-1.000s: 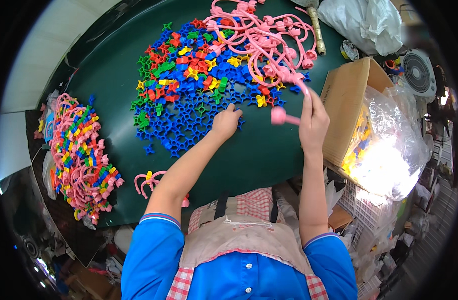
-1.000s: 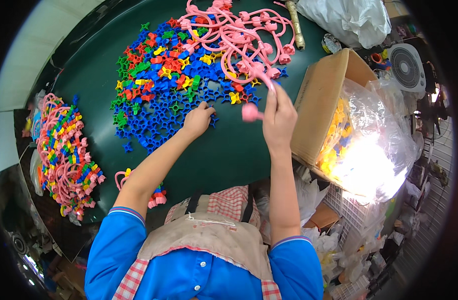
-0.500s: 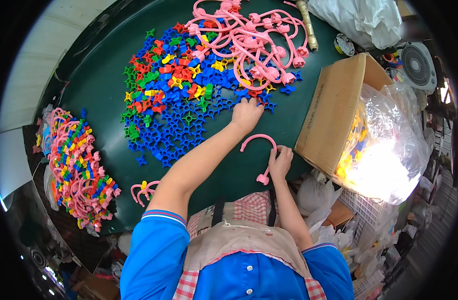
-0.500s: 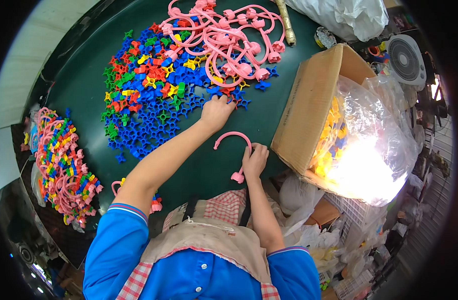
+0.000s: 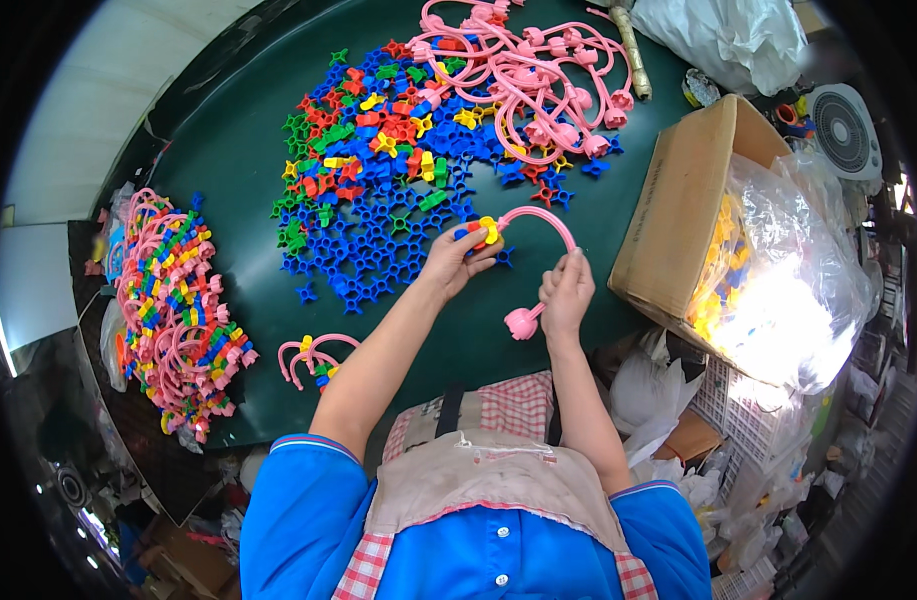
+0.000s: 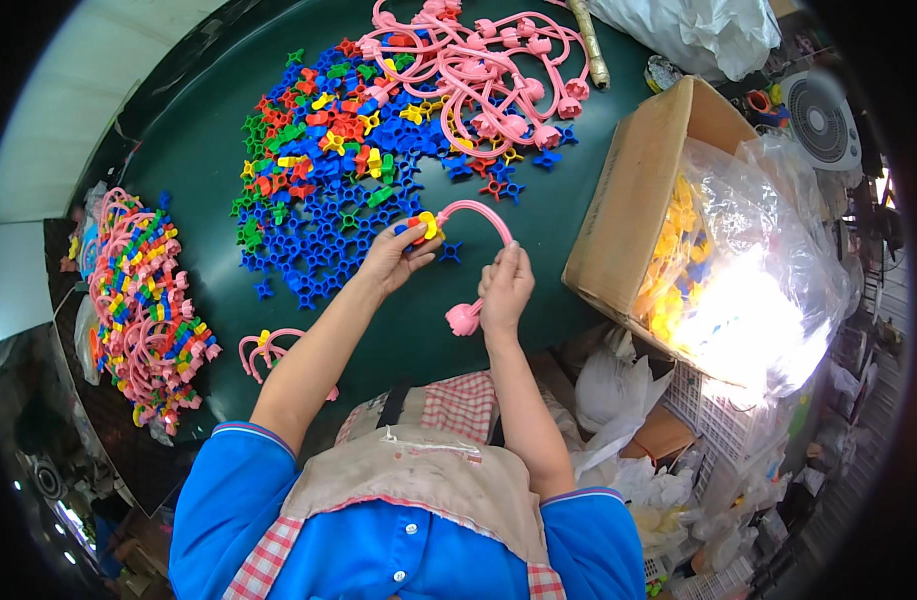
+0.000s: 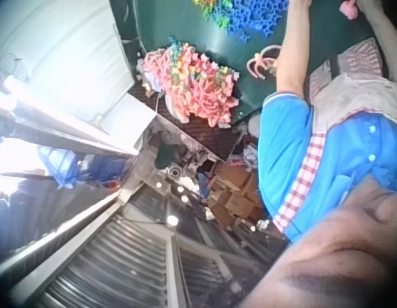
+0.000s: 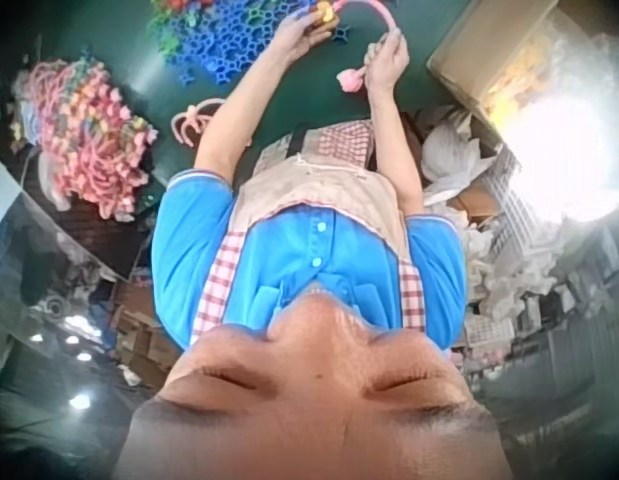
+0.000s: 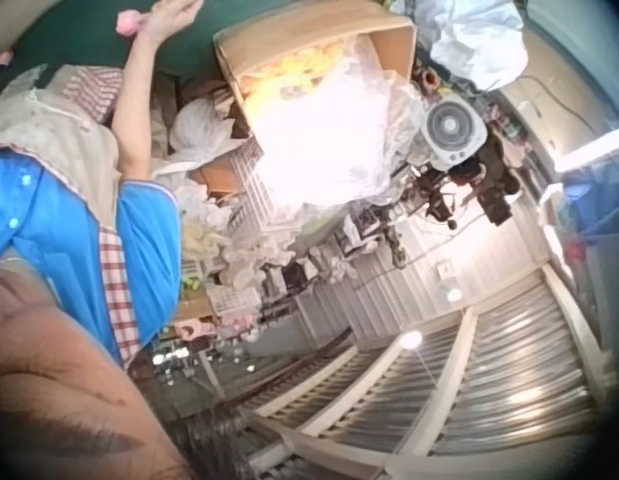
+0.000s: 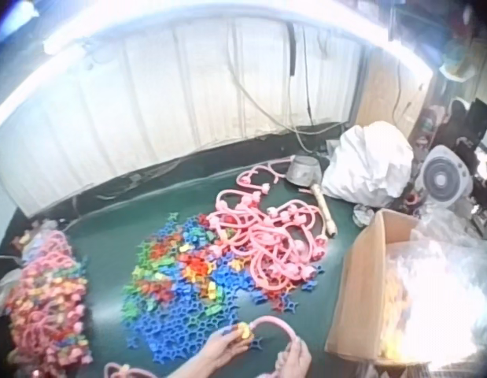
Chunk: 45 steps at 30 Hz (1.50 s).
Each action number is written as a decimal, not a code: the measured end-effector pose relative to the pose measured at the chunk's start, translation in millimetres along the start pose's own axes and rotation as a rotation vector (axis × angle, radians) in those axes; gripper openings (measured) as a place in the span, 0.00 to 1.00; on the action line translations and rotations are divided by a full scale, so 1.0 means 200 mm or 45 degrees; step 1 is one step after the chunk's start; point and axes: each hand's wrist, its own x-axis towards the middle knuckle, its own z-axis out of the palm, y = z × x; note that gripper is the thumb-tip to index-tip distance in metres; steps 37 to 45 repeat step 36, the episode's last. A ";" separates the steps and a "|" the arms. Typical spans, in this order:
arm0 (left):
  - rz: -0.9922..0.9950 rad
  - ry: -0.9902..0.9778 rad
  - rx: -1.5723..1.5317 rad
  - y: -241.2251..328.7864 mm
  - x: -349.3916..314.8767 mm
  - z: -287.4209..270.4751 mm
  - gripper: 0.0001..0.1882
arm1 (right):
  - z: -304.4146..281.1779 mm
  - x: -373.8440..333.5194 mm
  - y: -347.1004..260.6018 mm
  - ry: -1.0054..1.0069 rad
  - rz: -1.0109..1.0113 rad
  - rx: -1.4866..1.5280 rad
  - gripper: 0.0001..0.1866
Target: The person assembles colorful plastic star-shaped pieces onto pink plastic rings by hand. They repeatedly pick up a ring, insert multiple star pieces, and place the completed assembly on the table. The person also gathers loose pieces from a white bag and adds them to the work area.
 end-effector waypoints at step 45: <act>0.958 0.408 1.792 0.26 0.24 -0.21 0.15 | 0.13 0.25 0.15 0.148 0.364 0.242 0.22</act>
